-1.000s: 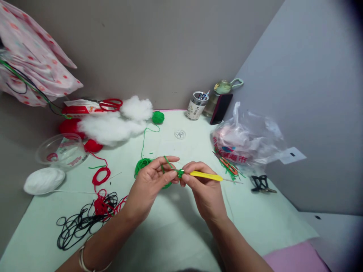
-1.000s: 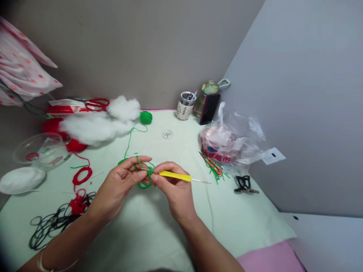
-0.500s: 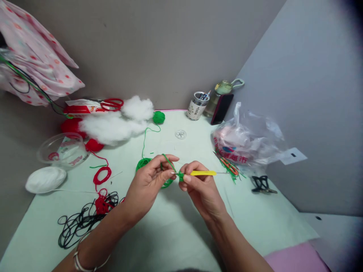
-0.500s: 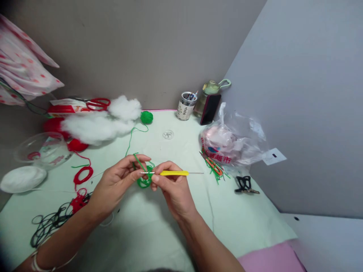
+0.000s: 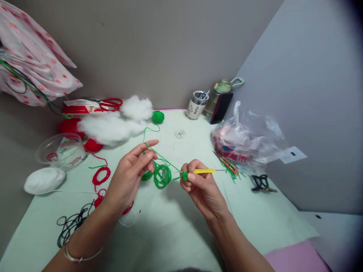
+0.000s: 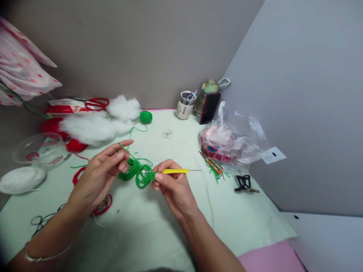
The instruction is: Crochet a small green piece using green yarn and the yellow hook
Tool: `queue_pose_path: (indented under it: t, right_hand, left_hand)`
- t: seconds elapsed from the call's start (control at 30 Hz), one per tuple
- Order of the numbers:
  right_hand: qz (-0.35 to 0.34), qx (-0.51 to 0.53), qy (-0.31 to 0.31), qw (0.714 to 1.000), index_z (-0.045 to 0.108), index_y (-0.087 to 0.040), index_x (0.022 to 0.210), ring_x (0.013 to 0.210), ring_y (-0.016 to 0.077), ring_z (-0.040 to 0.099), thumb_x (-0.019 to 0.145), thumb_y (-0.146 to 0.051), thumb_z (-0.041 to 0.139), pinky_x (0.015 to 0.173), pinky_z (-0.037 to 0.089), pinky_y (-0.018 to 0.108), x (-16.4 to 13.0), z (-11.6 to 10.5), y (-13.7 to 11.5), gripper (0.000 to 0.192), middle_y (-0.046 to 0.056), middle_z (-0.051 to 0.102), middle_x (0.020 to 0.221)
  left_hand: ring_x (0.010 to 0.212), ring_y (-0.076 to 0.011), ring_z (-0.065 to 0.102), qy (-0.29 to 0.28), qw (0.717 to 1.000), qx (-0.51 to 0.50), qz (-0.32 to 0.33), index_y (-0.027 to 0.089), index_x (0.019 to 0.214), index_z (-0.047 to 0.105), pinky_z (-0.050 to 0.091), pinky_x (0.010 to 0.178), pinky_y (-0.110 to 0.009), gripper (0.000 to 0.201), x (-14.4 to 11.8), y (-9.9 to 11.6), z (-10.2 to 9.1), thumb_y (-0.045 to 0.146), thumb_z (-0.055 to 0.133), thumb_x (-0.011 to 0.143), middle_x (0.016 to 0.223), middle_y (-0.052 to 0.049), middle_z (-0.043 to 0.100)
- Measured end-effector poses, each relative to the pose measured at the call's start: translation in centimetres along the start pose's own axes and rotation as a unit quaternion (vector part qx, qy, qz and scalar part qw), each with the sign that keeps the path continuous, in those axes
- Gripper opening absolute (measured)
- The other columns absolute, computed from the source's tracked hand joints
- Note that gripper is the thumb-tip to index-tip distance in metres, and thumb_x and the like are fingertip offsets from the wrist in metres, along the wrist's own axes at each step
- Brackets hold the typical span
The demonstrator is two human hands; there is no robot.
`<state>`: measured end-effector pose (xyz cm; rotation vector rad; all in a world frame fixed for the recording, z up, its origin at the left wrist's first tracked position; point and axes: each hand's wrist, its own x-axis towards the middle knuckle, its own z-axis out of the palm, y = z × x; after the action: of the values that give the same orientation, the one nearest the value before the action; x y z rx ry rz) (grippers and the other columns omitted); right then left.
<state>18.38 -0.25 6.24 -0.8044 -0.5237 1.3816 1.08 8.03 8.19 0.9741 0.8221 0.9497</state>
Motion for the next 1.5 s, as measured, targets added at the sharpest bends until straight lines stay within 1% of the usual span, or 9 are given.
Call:
queue_pose_path:
  t: [0.3, 0.47, 0.67, 0.83, 1.0, 1.13, 1.27, 1.43, 1.5]
  right_hand:
    - [-0.043, -0.026, 0.019, 0.999, 0.067, -0.021, 0.078, 0.057, 0.0065, 0.049, 0.075, -0.026, 0.092, 0.056, 0.046, 0.021, -0.1, 0.0, 0.1, 0.025, -0.003, 0.063, 0.078]
    - [-0.021, 0.005, -0.019, 1.000, 0.067, -0.020, 0.075, 0.055, 0.0059, 0.049, 0.074, -0.023, 0.092, 0.053, 0.043, 0.019, -0.3, 0.2, -0.1, 0.025, -0.004, 0.059, 0.070]
    - [0.031, 0.026, -0.028, 0.999, 0.068, -0.019, 0.073, 0.054, 0.0054, 0.048, 0.072, -0.022, 0.093, 0.052, 0.042, 0.018, -0.3, 0.2, 0.2, 0.026, -0.004, 0.061, 0.070]
    - [0.030, 0.022, -0.059, 0.998, 0.069, -0.019, 0.073, 0.052, 0.0049, 0.048, 0.073, -0.023, 0.093, 0.050, 0.041, 0.018, -0.6, 0.4, 0.3, 0.025, -0.004, 0.059, 0.068]
    - [0.003, 0.030, -0.089, 0.996, 0.071, -0.019, 0.075, 0.051, 0.0042, 0.048, 0.075, -0.021, 0.092, 0.049, 0.041, 0.017, -1.6, 0.9, -0.4, 0.021, -0.004, 0.062, 0.071]
    - [-0.020, 0.034, -0.111, 0.993, 0.071, -0.019, 0.073, 0.052, 0.0047, 0.047, 0.073, -0.020, 0.093, 0.049, 0.041, 0.017, -2.4, 1.4, -0.9, 0.021, -0.004, 0.062, 0.070]
    - [-0.035, 0.033, -0.132, 0.990, 0.073, -0.019, 0.074, 0.052, 0.0046, 0.048, 0.073, -0.019, 0.092, 0.049, 0.041, 0.017, -3.4, 2.2, -1.2, 0.019, -0.003, 0.062, 0.072]
    - [-0.063, 0.026, -0.157, 0.985, 0.074, -0.020, 0.076, 0.053, 0.0049, 0.047, 0.074, -0.018, 0.091, 0.049, 0.040, 0.017, -5.7, 3.3, -1.9, 0.017, -0.004, 0.060, 0.071]
    - [-0.074, 0.023, -0.158, 0.984, 0.074, -0.021, 0.076, 0.053, 0.0052, 0.047, 0.074, -0.018, 0.091, 0.049, 0.040, 0.017, -6.9, 3.6, -2.1, 0.018, -0.004, 0.060, 0.071]
  left_hand:
    - [0.086, -0.0164, 0.063, -0.099, 0.994, -0.015, -0.035, 0.025, 0.124, 0.074, 0.050, 0.081, -0.029, 0.042, -0.8, -0.9, 1.3, 0.034, 0.086, 0.085, 0.095, -0.001, 0.068]
    - [0.092, -0.0214, 0.065, -0.008, 0.996, 0.087, 0.016, 0.021, 0.112, 0.077, 0.052, 0.086, -0.035, 0.036, 1.8, -0.2, -2.4, 0.045, 0.079, 0.085, 0.100, -0.004, 0.070]
    - [0.109, -0.0310, 0.063, 0.095, 0.864, 0.454, 0.194, 0.024, 0.076, 0.068, 0.044, 0.100, -0.044, 0.022, 3.0, 0.9, -5.6, 0.043, 0.070, 0.087, 0.110, -0.007, 0.072]
    - [0.075, -0.0201, 0.059, -0.053, 0.971, 0.205, 0.115, 0.023, 0.069, 0.058, 0.052, 0.083, -0.035, 0.047, -0.2, 0.0, -0.7, 0.056, 0.053, 0.103, 0.066, 0.001, 0.052]
    - [0.048, -0.0096, 0.023, -0.253, 0.956, -0.124, -0.081, 0.021, 0.063, 0.051, 0.051, 0.044, -0.024, 0.054, -1.6, 0.5, 1.1, 0.058, 0.059, 0.101, 0.062, 0.006, 0.038]
    - [0.048, -0.0063, 0.043, -0.180, 0.932, -0.313, -0.036, 0.019, 0.084, 0.068, 0.039, 0.031, -0.010, 0.034, -3.7, 5.0, 0.3, 0.042, 0.056, 0.106, 0.079, -0.001, 0.062]
    - [0.076, -0.0149, 0.069, -0.074, 0.942, -0.306, 0.114, 0.023, 0.088, 0.075, 0.070, 0.077, -0.034, 0.043, -6.1, 7.9, 1.4, 0.062, 0.060, 0.099, 0.098, -0.005, 0.073]
    - [0.082, -0.0155, 0.069, -0.067, 0.952, -0.237, 0.179, 0.023, 0.077, 0.073, 0.056, 0.113, -0.047, 0.054, -7.5, 6.7, 2.8, 0.063, 0.047, 0.104, 0.089, -0.002, 0.071]
    - [0.111, -0.0213, 0.070, -0.065, 0.952, -0.167, 0.248, 0.025, 0.061, 0.064, 0.043, 0.124, -0.048, 0.063, -8.3, 5.3, 2.9, 0.060, 0.040, 0.108, 0.093, -0.003, 0.074]
